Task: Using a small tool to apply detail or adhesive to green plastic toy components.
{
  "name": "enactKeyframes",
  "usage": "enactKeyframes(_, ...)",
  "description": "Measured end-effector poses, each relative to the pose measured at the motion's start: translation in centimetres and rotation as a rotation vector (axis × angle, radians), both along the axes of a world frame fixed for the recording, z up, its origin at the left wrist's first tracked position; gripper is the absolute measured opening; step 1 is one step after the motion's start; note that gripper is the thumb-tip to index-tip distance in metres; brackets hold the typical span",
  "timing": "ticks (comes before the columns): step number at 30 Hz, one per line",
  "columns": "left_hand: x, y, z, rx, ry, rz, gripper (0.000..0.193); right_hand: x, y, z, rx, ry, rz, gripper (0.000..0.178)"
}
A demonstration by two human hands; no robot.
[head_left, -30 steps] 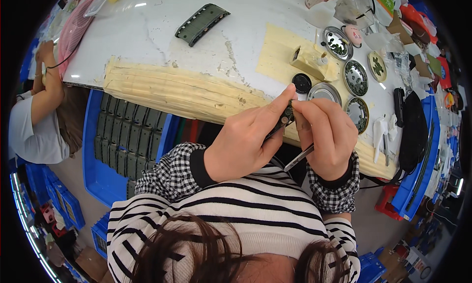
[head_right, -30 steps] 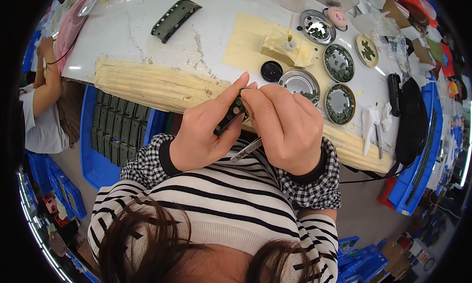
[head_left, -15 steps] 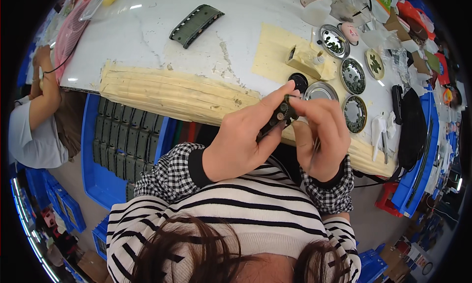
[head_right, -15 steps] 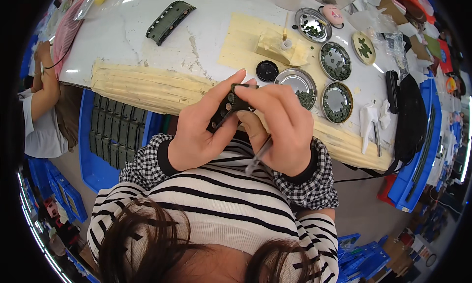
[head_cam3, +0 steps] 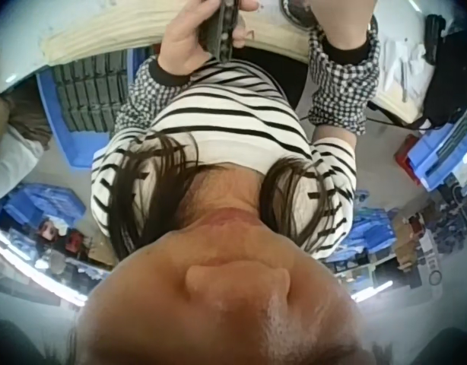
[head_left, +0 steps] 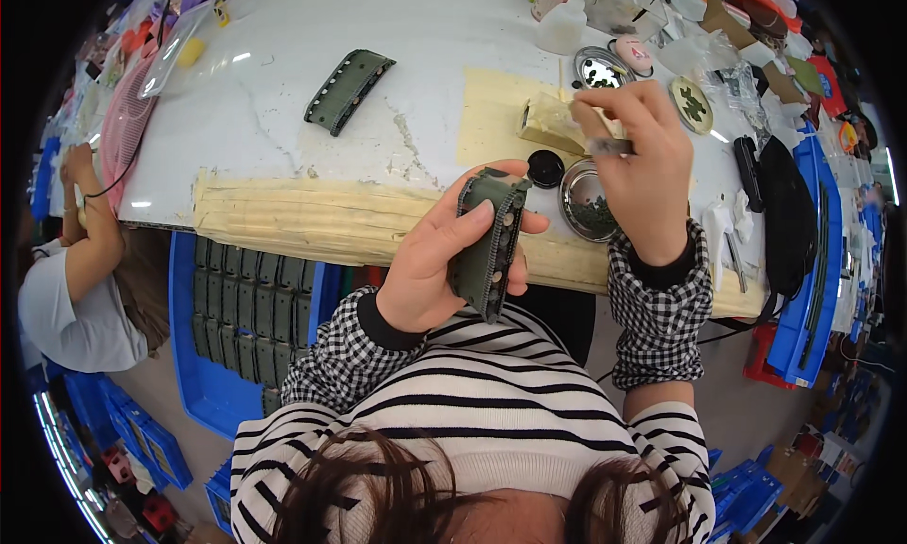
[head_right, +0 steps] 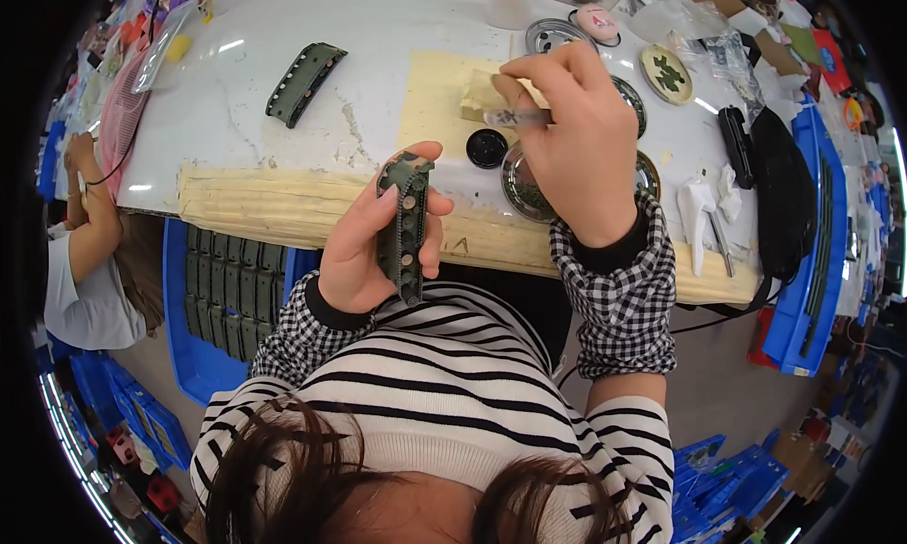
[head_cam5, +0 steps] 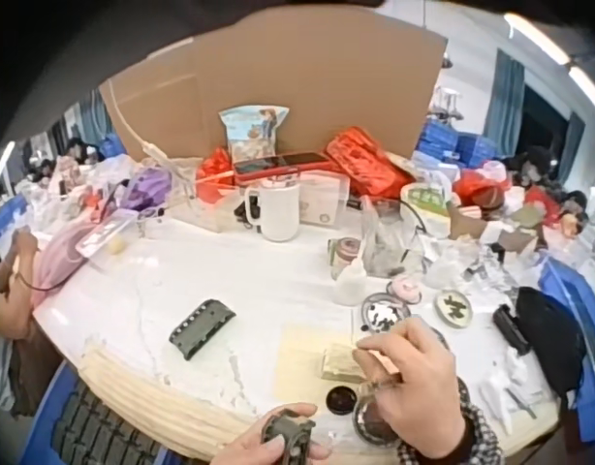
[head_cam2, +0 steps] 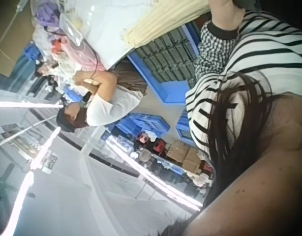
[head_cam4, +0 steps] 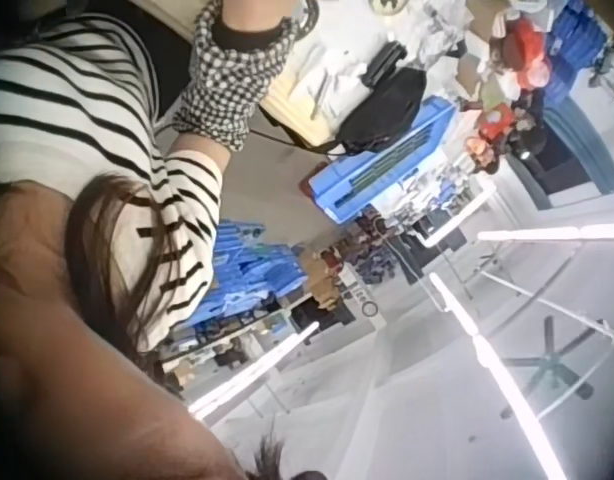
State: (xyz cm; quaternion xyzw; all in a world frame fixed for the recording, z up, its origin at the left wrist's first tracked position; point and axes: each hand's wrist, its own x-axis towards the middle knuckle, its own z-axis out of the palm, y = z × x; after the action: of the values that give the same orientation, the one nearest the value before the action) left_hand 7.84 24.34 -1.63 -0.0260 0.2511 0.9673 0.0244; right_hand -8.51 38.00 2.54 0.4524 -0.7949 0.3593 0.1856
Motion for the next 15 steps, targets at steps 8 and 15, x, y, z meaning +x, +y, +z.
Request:
enactKeyframes(8,0.2,0.5,-0.6,0.305,0.028,-0.095,0.05,5.4,0.6,1.5,-0.493,-0.807,0.313,0.015)
enactKeyframes(15,0.5,0.6,-0.4,0.255,-0.012,-0.117,0.052,5.4,0.5,0.3,-0.542,-0.953,0.395,0.02)
